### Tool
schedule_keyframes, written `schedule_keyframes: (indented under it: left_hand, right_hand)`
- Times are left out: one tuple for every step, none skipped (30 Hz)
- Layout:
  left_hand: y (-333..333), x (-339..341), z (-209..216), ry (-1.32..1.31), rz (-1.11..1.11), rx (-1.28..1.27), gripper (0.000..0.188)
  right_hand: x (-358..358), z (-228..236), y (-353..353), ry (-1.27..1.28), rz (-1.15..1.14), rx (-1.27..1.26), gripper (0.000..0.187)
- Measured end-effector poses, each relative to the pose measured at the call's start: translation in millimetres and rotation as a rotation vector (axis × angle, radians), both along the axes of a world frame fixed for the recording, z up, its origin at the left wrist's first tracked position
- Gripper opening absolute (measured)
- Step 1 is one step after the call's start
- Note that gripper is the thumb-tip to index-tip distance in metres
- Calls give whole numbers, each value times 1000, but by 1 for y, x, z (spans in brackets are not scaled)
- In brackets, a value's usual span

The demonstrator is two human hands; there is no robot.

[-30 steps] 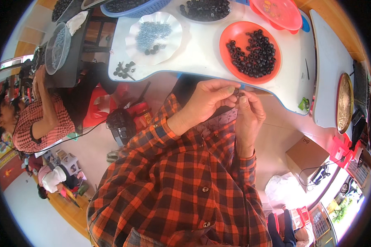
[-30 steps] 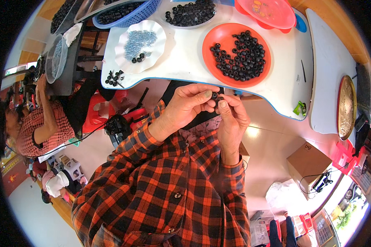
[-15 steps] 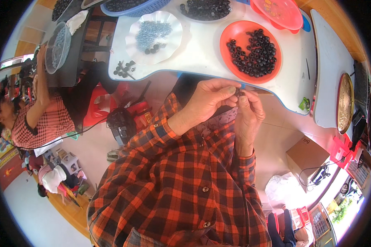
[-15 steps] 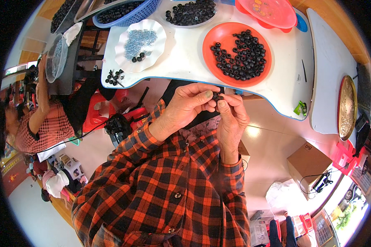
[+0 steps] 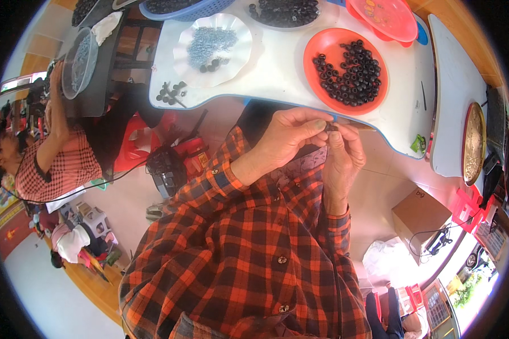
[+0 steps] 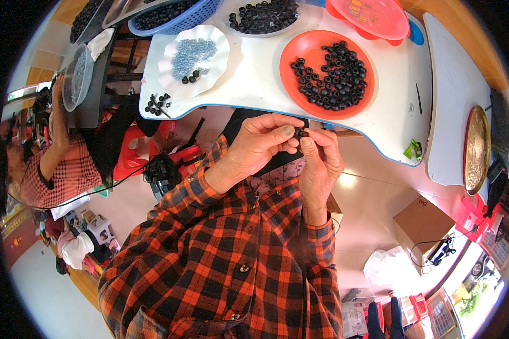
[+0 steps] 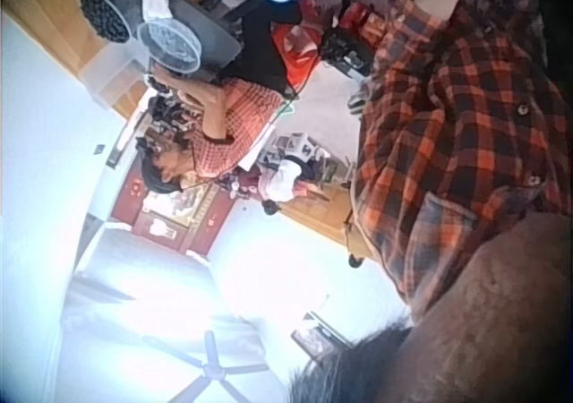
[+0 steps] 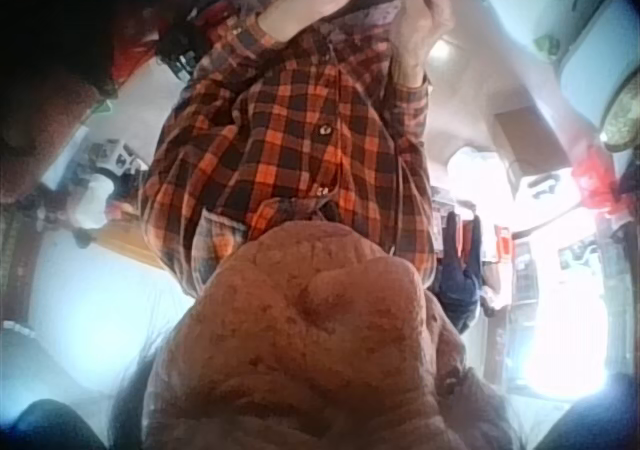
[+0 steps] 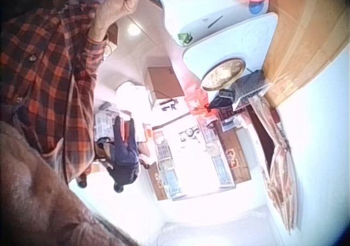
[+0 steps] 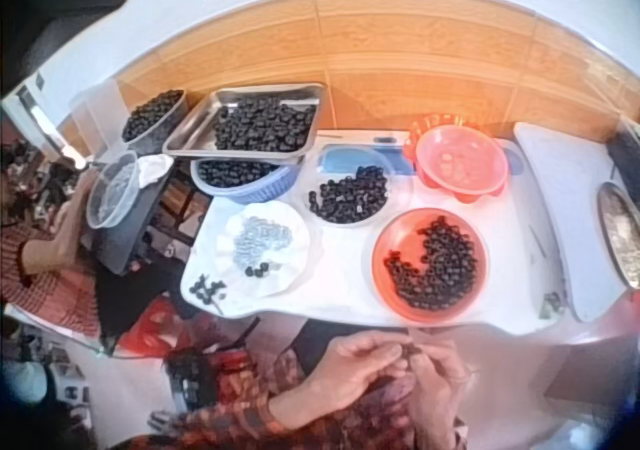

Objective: Sorting and inspecting small black rubber or plastic components at a work table.

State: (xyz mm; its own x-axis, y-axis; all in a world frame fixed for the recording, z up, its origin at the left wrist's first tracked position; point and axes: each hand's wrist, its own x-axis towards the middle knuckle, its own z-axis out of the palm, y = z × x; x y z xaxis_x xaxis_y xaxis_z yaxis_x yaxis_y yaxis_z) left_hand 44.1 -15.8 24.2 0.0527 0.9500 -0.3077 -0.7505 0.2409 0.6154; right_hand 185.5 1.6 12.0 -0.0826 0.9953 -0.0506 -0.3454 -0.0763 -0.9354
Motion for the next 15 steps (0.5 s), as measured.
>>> schedule_keyframes:
  left_hand:
    - [0,0,1,0,1,0,22]
    - [0,0,2,3,3,-5,22]
    - [1,1,3,5,5,-10,22]
    - [0,1,3,5,5,-10,22]
    - [0,1,3,4,4,-10,22]
    - [0,1,4,3,2,-10,22]
    - [0,0,4,3,2,-10,22]
    - [0,0,4,13,-1,-9,22]
    - [0,0,4,24,-5,-9,21]
    - [0,0,5,24,-3,-9,21]
    - [0,0,5,18,-2,-12,21]
    - [-1,0,5,12,0,-16,21]
    - [-1,0,5,12,1,-16,21]
    - [0,0,4,18,1,-11,21]
    - [0,0,3,23,1,-5,21]
  right_hand:
    - [0,0,0,-10,-8,5,12]
    - [0,0,0,-20,-16,10,12]
    - [0,0,0,-21,-16,10,12]
    - [0,-1,0,-29,-16,20,12]
    - [0,-1,-1,-37,-17,29,12]
    - [0,0,-1,-37,-17,29,12]
    - [0,0,-1,-70,-21,46,12]
    - [0,1,-1,-102,-23,62,11]
    - [-1,2,-2,-103,-22,62,11]
    - [0,4,-2,-165,-29,83,11]
    - [-1,4,-2,-227,-38,104,11]
    - [-1,4,-3,-227,-37,104,11]
    - [-1,4,-3,-261,-43,126,11]
    - [-1,4,-3,-296,-50,148,12]
    - [-2,5,-3,-297,-50,148,12]
